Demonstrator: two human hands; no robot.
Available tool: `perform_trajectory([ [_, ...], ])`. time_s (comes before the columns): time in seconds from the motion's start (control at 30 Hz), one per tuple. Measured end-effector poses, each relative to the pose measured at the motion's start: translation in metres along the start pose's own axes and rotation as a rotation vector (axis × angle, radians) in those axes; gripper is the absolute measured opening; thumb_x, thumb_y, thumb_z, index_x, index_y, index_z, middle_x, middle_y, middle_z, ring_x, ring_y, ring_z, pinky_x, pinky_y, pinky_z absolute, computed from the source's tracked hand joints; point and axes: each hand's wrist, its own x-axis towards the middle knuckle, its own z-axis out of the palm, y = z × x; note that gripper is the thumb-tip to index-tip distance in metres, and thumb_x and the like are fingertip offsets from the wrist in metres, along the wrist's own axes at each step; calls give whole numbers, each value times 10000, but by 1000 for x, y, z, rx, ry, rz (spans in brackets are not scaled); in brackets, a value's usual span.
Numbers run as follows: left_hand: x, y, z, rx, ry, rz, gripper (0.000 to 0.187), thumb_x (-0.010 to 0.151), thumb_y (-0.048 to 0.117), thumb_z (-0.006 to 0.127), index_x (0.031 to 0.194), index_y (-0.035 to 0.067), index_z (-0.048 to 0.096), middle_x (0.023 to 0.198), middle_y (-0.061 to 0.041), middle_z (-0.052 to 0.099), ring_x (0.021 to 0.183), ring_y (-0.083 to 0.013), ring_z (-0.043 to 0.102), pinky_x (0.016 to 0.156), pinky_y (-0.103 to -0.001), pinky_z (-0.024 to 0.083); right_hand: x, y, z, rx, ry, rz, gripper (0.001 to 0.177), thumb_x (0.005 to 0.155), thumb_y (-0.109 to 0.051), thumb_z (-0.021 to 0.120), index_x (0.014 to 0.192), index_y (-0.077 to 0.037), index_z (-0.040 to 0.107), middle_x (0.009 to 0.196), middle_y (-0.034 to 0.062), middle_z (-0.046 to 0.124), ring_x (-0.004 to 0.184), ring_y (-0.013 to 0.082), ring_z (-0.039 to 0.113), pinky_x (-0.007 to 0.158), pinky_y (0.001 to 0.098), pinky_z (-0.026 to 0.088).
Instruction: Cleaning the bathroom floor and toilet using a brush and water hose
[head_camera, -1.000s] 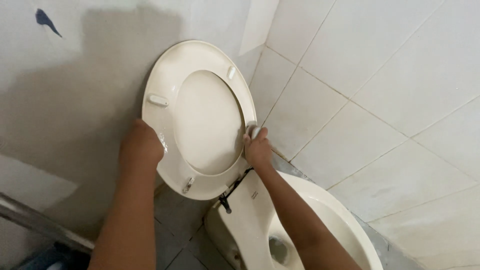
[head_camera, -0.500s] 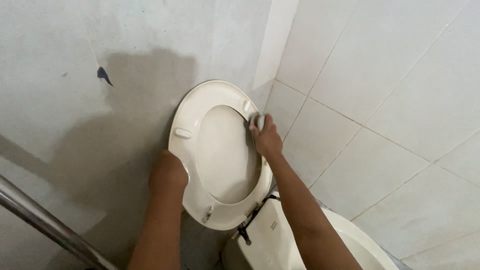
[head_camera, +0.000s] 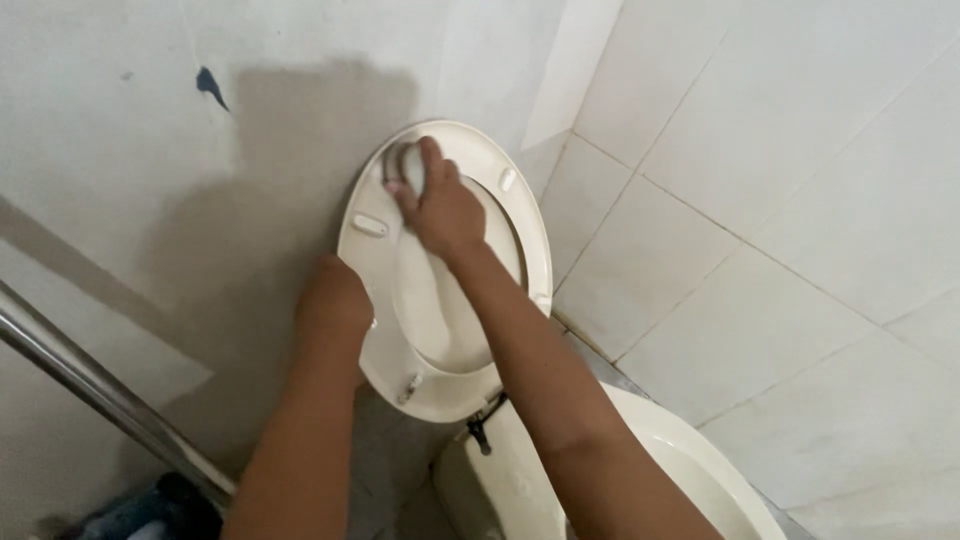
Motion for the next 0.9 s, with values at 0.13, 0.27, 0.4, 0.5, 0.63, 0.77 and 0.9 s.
perform_trajectory([
  [0.13, 0, -6, 14, -348, -33, -127, 476, 1101, 156, 257, 1416, -88, 517, 1268, -291, 654, 1200, -421, 628, 977, -576, 518, -45, -17, -7, -60, -105, 11, 784, 1006, -651, 375, 1608, -194, 165, 1395, 211, 504, 1053, 524, 692, 875, 594, 584],
  [0.27, 49, -42, 61, 119, 252, 115, 230, 1034, 87, 482, 1182, -10, 630, 930, -182, 698, 852, -358, 736, 669, -481, 602, -80, -18, -44, -135, -182, -2, 734, 997, -640, 416, 1558, -236, 170, 1290, 203, 581, 1058, 480, 718, 879, 576, 585],
  [0.4, 5, -51, 46, 310, 245, 97, 246, 1049, 90, 518, 1244, -18, 621, 937, -171, 718, 849, -335, 750, 645, -472, 584, -136, 28, -88, 77, -82, 187, 732, 987, -629, 453, 1526, -195, 214, 1262, 270, 625, 1120, 514, 679, 940, 617, 525],
  [0.5, -58, -66, 21, 101, 209, 203, 401, 1015, 121, 650, 1359, -63, 558, 1065, -285, 685, 937, -511, 711, 726, -613, 551, -181, 53, -145, 174, 49, 301, 682, 1003, -598, 461, 1491, -166, 261, 1228, 334, 639, 1138, 574, 633, 957, 667, 479],
  [0.63, -155, -31, 11, 62, 184, 337, 395, 1038, 57, 579, 1383, -111, 490, 1041, -374, 680, 956, -548, 701, 761, -641, 555, -222, 79, -213, 160, 137, 421, 677, 982, -596, 537, 1488, -229, 276, 1262, 337, 645, 1175, 556, 621, 1010, 634, 484],
  [0.77, -196, -34, 68, 162, 367, 686, 179, 982, 41, 654, 1149, 12, 596, 889, -180, 644, 781, -352, 650, 568, -465, 516, -248, 129, -278, 265, 490, 327, 536, 1028, -489, 582, 1423, -235, 324, 1055, 223, 612, 802, 361, 620, 617, 428, 566],
  [0.9, -216, -48, 87, 179, 458, 851, 259, 978, 100, 716, 1233, 77, 675, 943, -78, 699, 812, -255, 677, 549, -374, 572, -279, 80, -348, 361, 507, 222, 512, 1049, -499, 530, 1406, -208, 308, 879, 20, 482, 627, 135, 486, 499, 274, 438],
])
